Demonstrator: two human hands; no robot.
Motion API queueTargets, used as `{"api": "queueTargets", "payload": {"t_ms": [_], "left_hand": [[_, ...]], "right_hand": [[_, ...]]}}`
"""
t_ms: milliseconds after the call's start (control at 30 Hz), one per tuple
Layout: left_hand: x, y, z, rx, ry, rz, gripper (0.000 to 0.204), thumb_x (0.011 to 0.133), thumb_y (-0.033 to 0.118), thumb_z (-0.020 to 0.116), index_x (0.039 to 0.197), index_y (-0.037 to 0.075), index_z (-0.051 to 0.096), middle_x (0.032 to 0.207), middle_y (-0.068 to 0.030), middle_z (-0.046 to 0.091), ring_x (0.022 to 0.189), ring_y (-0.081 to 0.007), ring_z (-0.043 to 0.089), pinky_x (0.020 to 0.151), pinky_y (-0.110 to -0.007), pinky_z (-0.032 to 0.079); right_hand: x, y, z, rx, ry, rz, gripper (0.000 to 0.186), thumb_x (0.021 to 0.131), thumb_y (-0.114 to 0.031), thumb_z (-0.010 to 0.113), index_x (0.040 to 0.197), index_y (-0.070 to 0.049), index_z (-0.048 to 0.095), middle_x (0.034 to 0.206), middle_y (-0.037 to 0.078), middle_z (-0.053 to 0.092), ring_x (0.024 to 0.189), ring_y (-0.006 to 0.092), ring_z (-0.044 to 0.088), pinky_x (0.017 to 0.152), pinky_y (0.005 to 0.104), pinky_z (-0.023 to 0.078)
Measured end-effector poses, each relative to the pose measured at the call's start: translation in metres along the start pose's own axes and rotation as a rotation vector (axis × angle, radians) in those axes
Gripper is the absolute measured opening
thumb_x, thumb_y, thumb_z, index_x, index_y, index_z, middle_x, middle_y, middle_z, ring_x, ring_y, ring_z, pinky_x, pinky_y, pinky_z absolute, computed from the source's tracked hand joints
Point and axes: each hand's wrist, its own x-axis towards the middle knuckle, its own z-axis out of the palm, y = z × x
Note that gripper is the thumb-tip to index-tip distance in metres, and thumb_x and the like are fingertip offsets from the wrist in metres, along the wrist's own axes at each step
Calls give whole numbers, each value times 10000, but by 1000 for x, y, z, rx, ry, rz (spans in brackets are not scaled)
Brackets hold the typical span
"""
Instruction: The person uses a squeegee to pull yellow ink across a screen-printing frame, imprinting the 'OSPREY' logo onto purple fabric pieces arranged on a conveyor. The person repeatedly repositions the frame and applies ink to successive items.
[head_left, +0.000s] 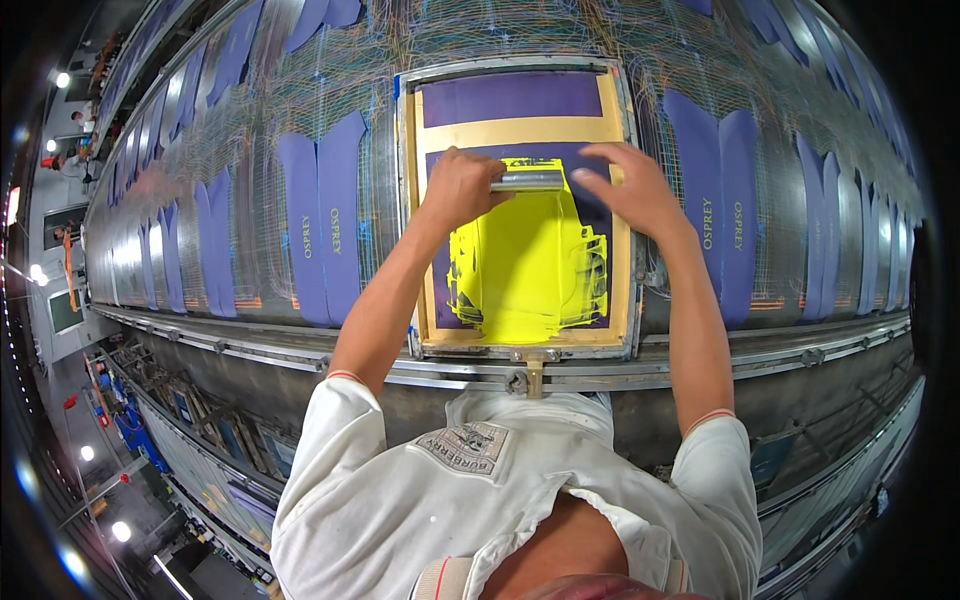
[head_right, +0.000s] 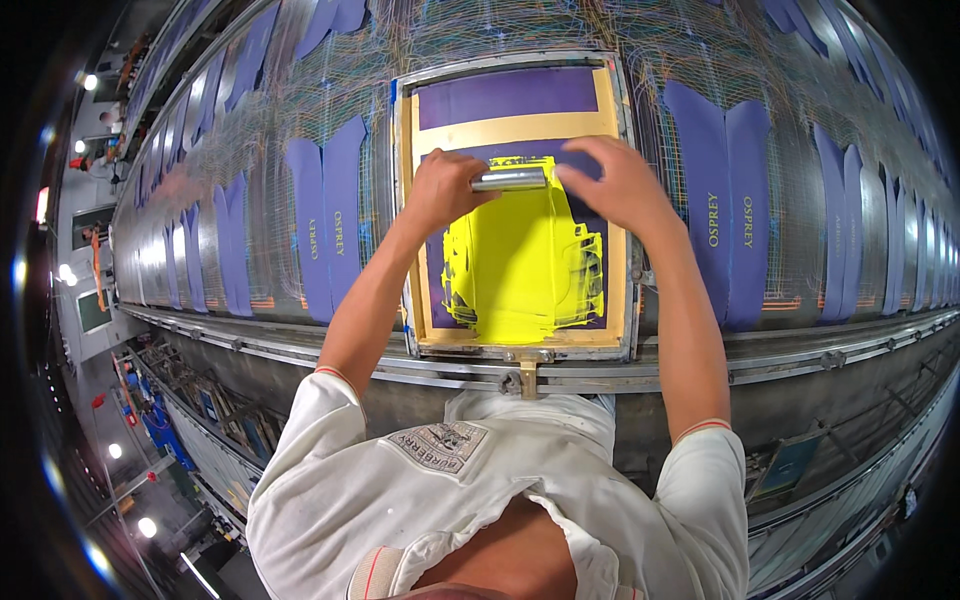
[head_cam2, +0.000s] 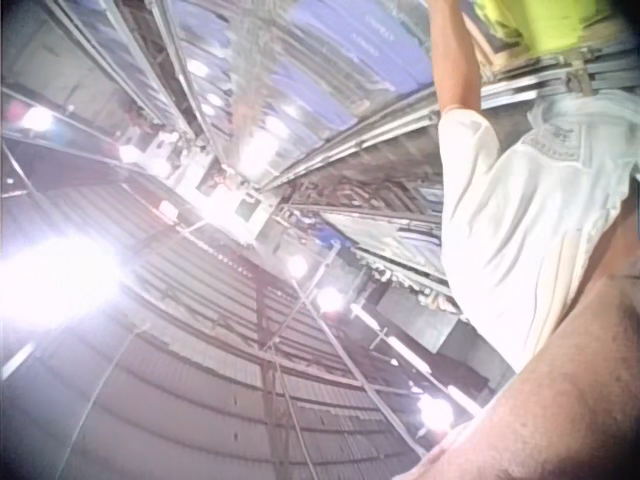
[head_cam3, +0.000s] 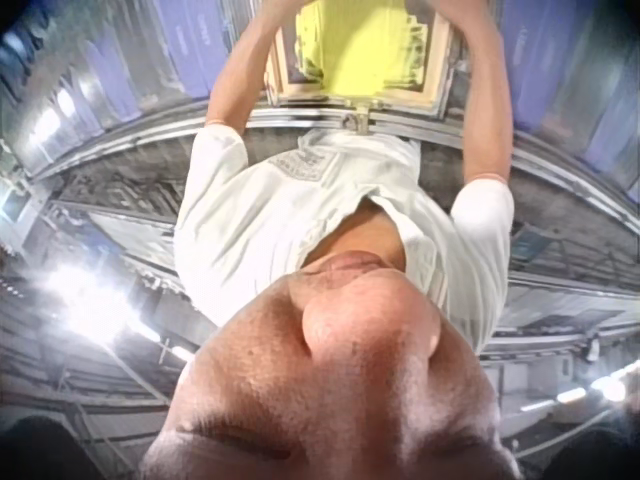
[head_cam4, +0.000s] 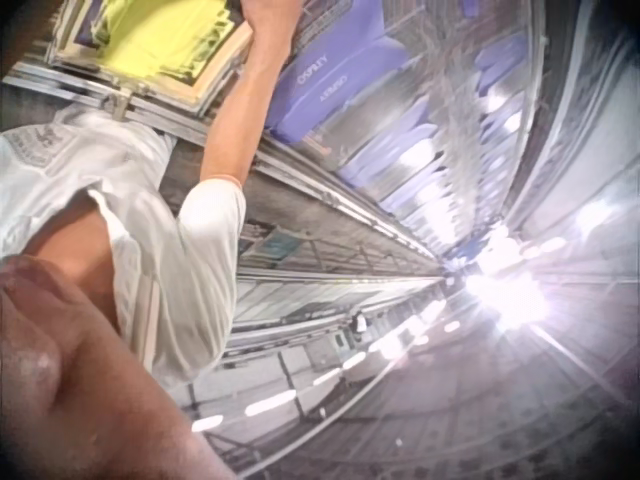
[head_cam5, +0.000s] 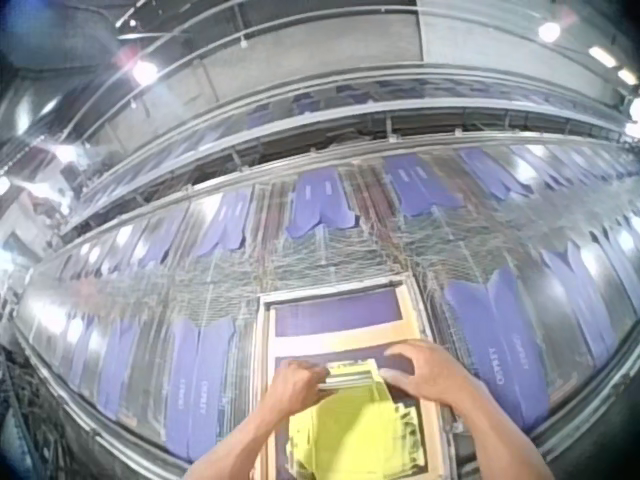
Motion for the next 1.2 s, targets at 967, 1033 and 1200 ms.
{"api": "queueTargets", "payload": {"t_ms": [967, 1033, 1200], "left_hand": [[-139, 98, 29, 9, 60, -66, 342, 553, 91, 822, 845, 144, 651, 858, 10, 660, 809, -226, 644, 757, -383, 446], [-141, 102, 25, 12, 29, -86, 474, 578, 110, 837, 1025, 158, 687, 907, 7, 668, 899, -215, 629, 833, -375, 435], [-135, 104, 20, 43, -24, -134, 609, 632, 194, 860, 1212, 165, 675, 1023, -11, 695, 975, -239, 617, 886, -394, 436]], "right_hand": [[-123, -68, 81, -236, -293, -158, 407, 742, -205, 817, 1096, -73, 667, 973, 121, 679, 997, 313, 636, 927, 459, 451], [-134, -65, 68, -129, -229, -90, 496, 781, -251, 824, 1211, -76, 652, 1069, 134, 680, 1066, 320, 624, 976, 457, 445], [-197, 5, -15, -109, 256, 167, 301, 914, -161, 736, 1196, -65, 694, 1150, 136, 705, 1085, 334, 642, 962, 421, 483]]}}
